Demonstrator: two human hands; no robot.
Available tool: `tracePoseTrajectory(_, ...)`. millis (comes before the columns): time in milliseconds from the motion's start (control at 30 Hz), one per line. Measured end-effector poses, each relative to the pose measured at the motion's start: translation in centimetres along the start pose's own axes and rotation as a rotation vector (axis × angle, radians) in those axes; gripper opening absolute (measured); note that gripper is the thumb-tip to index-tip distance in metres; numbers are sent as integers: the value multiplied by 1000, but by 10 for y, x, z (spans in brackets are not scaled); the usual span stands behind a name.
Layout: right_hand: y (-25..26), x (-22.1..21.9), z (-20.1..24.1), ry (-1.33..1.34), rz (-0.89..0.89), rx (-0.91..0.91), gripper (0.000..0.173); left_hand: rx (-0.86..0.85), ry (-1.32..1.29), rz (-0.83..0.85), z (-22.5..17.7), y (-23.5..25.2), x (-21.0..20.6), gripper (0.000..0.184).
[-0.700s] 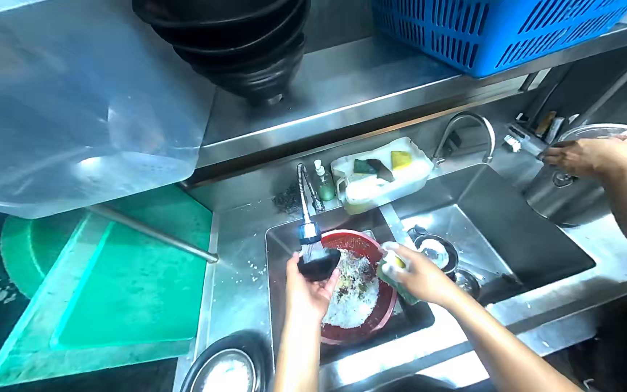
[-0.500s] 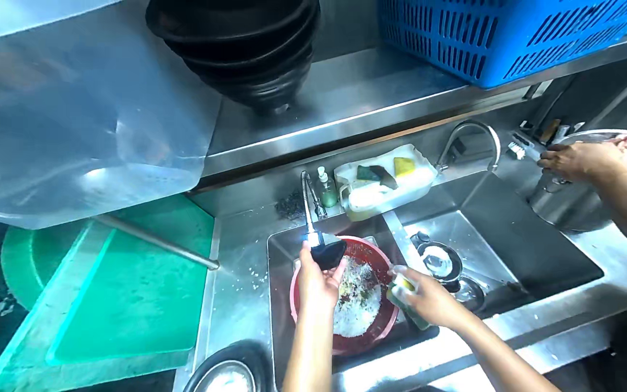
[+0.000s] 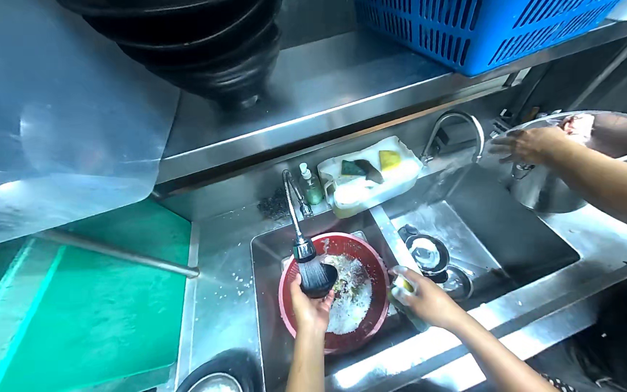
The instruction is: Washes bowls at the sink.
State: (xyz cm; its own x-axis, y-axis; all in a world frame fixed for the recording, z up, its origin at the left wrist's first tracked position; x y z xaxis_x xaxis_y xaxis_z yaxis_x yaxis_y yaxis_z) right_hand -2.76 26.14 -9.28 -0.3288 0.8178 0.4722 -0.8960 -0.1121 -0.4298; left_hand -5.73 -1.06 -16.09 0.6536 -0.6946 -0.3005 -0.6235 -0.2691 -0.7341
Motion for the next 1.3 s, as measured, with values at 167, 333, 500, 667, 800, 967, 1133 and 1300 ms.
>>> tracePoseTrajectory(167, 8, -32, -29, 552, -200, -224, 48, 162, -30, 14, 43, 5, 36, 62)
tracePoseTrajectory(333, 13, -61, -33, 1235, -180, -398, 45, 408, -95, 105, 96, -14, 45, 75)
tracePoseTrajectory(500, 20, -67, -4, 350, -49, -36, 46, 580, 9, 154, 137, -47, 36, 74)
tracePoseTrajectory(667, 19, -101, 16, -349, 165, 133, 45, 446, 187, 272, 124, -63, 8, 79)
tracePoseTrajectory(800, 6, -107, 35, -280, 339, 405, 29, 351, 230, 370, 103, -58, 1, 79)
tracePoseTrajectory(967, -26, -98, 62, -410, 520, 784, 14, 447, 175, 715, 91, -75, -12, 81)
tracePoseTrajectory(1133, -7, -71, 66, -773, 109, 712, 23, 553, 129, 691, 96, -85, -24, 72)
tracePoseTrajectory(1300, 4, -76, 60, -663, 281, 259, 34, 1, 193, 642, 61, -54, -45, 45)
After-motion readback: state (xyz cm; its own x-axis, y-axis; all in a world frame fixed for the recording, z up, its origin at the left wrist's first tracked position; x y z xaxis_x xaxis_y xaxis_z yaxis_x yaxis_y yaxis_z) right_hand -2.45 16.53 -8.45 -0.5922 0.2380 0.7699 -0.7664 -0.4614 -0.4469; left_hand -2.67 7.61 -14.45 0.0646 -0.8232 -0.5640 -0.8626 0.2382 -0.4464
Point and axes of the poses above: each hand's wrist, its own y-axis towards the middle knuckle, its own x-axis out of the back of the hand, z = x × y, the point moved 7 cm from there along y, towards the middle knuckle, and after that the axes turned 1 degree about y, right-handed, at the moved point
